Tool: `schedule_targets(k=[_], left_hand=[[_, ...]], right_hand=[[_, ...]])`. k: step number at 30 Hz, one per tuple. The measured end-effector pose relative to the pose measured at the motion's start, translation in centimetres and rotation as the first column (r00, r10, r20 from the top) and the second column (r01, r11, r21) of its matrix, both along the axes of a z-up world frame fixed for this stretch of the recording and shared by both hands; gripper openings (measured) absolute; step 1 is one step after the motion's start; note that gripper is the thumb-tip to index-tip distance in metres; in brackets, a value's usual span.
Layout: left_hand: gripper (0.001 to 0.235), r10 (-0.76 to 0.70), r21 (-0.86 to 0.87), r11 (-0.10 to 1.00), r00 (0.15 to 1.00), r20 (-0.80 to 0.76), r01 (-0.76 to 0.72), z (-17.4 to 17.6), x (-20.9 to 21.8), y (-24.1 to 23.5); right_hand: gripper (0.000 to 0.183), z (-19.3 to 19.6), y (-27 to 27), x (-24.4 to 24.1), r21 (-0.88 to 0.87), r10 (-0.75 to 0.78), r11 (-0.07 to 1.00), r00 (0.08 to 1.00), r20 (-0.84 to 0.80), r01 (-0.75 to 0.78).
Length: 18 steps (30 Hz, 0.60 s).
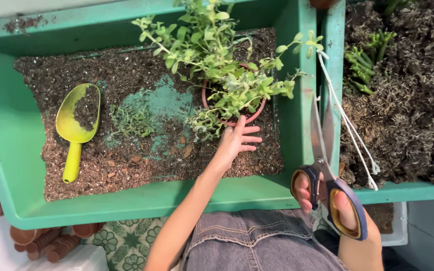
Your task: The person trims stems and leaves from a potted plant using shears and by hand, placing the trimmings into a soil-filled bin.
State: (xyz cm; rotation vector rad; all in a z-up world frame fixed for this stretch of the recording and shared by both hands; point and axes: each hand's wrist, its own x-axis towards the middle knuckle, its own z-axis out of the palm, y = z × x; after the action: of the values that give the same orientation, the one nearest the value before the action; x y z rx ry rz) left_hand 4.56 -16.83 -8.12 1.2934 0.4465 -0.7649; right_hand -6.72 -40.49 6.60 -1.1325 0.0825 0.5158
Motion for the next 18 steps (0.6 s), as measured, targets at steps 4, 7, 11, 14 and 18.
schedule_targets(k=[4,7,11,14,18], left_hand=[[0.062,0.056,0.040,0.997,0.996,0.070,-0.059,-0.6,0.6,1.3],[0.054,0.068,0.130,0.989,0.995,0.075,-0.077,-0.4,1.1,4.6],[0.040,0.137,0.268,0.951,0.987,0.086,-0.155,0.4,2.3,9.1],[0.031,0.060,0.547,0.823,0.981,0.187,-0.155,1.4,3.3,12.1],[0.052,-0.075,0.795,0.602,0.985,0.157,-0.081,0.5,5.2,16.8]], right_hand=[[0.079,-0.9,-0.9,0.3,-0.003,0.000,1.000,0.998,0.061,0.000],[0.076,-1.3,-1.4,0.2,0.016,-0.034,0.999,0.992,0.125,0.033],[0.077,-1.6,-2.0,0.2,0.034,-0.090,0.996,0.986,0.138,0.086],[0.078,-1.6,-2.2,-0.4,-0.049,-0.190,0.979,0.970,0.153,0.200],[0.076,-2.9,-2.2,-0.8,-0.151,-0.217,0.960,0.966,0.141,0.237]])
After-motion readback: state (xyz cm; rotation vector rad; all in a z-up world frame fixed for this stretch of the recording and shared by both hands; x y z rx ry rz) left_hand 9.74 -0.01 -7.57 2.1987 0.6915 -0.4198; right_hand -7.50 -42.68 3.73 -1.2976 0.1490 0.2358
